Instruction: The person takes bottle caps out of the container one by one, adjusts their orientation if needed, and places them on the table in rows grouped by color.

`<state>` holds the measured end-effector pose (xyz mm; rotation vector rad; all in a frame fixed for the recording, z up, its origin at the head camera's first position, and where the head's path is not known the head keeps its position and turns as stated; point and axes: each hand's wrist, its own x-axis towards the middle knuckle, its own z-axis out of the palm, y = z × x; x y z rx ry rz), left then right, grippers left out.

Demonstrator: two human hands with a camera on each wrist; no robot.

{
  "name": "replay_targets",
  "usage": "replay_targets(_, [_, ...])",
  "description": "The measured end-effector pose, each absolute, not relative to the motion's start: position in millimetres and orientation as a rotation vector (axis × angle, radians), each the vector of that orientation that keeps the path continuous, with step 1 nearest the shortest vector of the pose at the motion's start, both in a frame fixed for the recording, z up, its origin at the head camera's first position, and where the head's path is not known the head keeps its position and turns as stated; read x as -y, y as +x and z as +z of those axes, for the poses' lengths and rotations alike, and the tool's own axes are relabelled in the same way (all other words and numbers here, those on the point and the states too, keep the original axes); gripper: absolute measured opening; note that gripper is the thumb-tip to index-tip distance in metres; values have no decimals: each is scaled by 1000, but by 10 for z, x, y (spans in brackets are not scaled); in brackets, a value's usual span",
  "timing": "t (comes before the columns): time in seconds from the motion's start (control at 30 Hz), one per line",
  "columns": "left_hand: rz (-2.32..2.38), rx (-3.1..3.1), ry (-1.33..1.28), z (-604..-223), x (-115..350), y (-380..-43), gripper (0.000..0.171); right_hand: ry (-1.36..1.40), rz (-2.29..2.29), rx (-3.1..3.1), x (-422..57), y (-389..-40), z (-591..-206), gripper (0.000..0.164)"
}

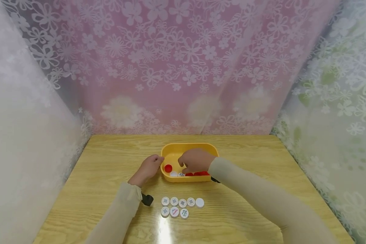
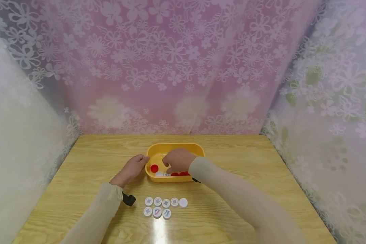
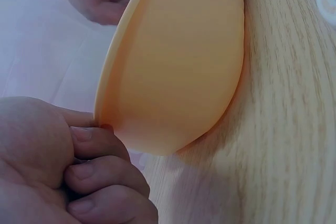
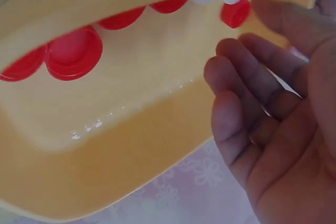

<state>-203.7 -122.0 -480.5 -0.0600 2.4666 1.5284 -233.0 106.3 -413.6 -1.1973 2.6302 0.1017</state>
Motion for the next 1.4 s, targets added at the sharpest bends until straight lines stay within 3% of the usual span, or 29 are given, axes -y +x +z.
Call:
replay_targets(0.17, [1529,-2464,-60,-4818,1231,-2034,35,-1220,248,-2599,-948,-2400,-4274,24])
replay_targets(0.77, [1519,-2463,-43,-4805,1223,-2049,34,-1471,281,-2536,-916,-2456,-4492,22])
replay_targets(1.13, [1539,-2466,-40,-4850,1247,-2038,35,-1071,222,-2554,-977,-2568,-4422,24])
replay_targets(1.4, [1548,-2481,-24,-4844,1248,-2061,34,-1296,406,-2574,-853,-2694,-4482,11])
